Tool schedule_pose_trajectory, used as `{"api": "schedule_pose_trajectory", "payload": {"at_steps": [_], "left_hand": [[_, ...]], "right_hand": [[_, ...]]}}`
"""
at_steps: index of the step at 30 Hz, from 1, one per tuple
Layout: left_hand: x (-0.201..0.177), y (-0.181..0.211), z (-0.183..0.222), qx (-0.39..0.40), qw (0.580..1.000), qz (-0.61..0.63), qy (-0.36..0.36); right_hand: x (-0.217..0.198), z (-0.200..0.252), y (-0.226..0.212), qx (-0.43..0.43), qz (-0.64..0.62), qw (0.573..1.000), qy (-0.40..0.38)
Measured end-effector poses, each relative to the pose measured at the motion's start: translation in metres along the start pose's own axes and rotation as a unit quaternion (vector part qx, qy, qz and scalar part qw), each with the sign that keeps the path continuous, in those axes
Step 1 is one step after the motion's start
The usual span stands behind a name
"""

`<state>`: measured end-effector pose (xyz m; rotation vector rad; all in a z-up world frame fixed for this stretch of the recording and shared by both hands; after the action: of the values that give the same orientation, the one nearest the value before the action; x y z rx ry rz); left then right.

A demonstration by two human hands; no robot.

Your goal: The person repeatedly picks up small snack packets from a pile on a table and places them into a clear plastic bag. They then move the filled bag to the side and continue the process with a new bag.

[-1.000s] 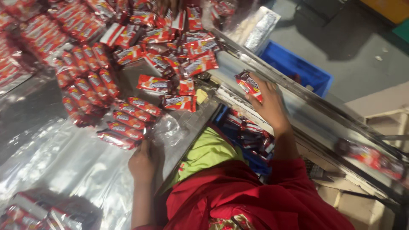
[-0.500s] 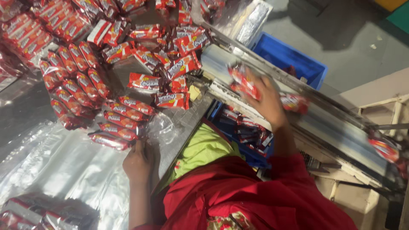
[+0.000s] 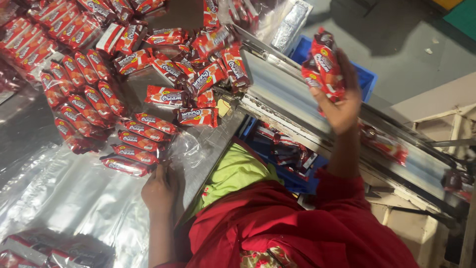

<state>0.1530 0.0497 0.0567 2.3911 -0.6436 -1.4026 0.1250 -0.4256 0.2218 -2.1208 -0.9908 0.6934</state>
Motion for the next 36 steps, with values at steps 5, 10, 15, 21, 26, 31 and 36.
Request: {"api": "schedule_pose_trajectory", "payload": {"at_steps": [5, 10, 15, 21, 26, 31, 36], "left_hand": [[-0.004, 0.001, -0.002, -0.003, 1.0, 0.019, -0.003], [-0.001, -0.006, 0.007, 0.005, 0.999, 0.041, 0.014], [0.016, -0.048, 0.011, -0.124, 0.972, 0.2, 0.01], [0.015, -0.05, 0.031, -0.242, 0.872, 0.406, 0.129], [0.008, 0.079, 0.065, 0.147, 0.946, 0.285, 0.05], [0.021, 0.01, 0.04, -0.099, 0.976, 0.194, -0.026], [0.017, 0.008, 0.02, -0.061, 0.976, 0.203, -0.052]], "right_hand": [[0.04, 0.003, 0.039, 0.054, 0.36, 0.926, -0.097], [0.118, 0.022, 0.121, 0.263, -0.255, 0.929, -0.044], [0.221, 0.132, 0.096, 0.364, -0.453, 0.708, -0.401], [0.279, 0.272, 0.066, 0.571, -0.318, 0.704, -0.277], [0.299, 0.188, -0.004, -0.126, 0.083, 0.974, -0.169], [0.347, 0.243, 0.094, 0.448, -0.128, 0.829, -0.31], [0.284, 0.253, 0.062, 0.261, 0.037, 0.802, -0.536]]}}
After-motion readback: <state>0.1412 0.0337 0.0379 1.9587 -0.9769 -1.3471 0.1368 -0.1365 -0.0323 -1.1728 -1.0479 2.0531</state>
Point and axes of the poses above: each hand's wrist, its own z-axis away from the middle knuckle, its own x-axis out of the palm, y = z × x, the point moved 10 cm from there along -z, towards the middle knuckle, and after that the axes turned 10 degrees about y, right-handed, at the moved point
